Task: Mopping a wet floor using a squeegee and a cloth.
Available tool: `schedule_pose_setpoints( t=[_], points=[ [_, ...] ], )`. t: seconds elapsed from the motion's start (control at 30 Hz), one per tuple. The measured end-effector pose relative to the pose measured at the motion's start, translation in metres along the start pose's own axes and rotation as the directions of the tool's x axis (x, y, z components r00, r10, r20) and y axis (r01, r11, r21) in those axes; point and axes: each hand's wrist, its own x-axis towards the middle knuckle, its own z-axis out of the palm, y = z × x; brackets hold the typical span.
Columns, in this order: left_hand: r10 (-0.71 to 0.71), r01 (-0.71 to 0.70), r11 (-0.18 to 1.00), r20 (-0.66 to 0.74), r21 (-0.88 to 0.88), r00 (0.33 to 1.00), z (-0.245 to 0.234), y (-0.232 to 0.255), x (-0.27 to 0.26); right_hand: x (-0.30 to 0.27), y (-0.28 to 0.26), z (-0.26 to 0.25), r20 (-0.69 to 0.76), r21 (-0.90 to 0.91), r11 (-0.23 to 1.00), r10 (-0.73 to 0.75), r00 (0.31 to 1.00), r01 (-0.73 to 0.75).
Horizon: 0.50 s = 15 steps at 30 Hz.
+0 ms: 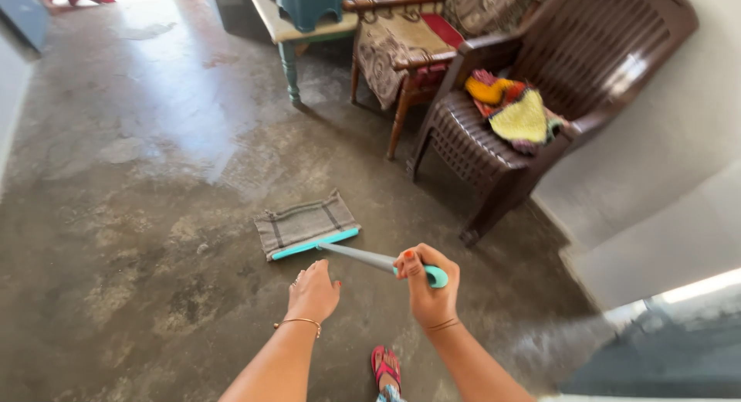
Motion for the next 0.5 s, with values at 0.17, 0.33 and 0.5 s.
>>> schedule_pose_setpoints(
  t=[0.17,0.33,0.5],
  points=[
    [0.037,-0.033,0.998,-0.07,0.057,0.997,-0.043,0.02,0.039,0.036,0.029,0.001,0.039,-0.071,0.997,-0.022,0.999,0.024],
    [0.014,-0.002,0.997,-0.17,0.071,0.985,-0.046,0.041,0.089,0.09,0.084,-0.026,0.097,-0.032,0.999,0.029,0.995,-0.026],
    [-0.092,0.099,0.991,-0.088,0.087,0.992,-0.037,0.071,0.117,0.138,0.136,-0.037,0.173,-0.025,0.988,0.152,0.973,-0.15]
  ],
)
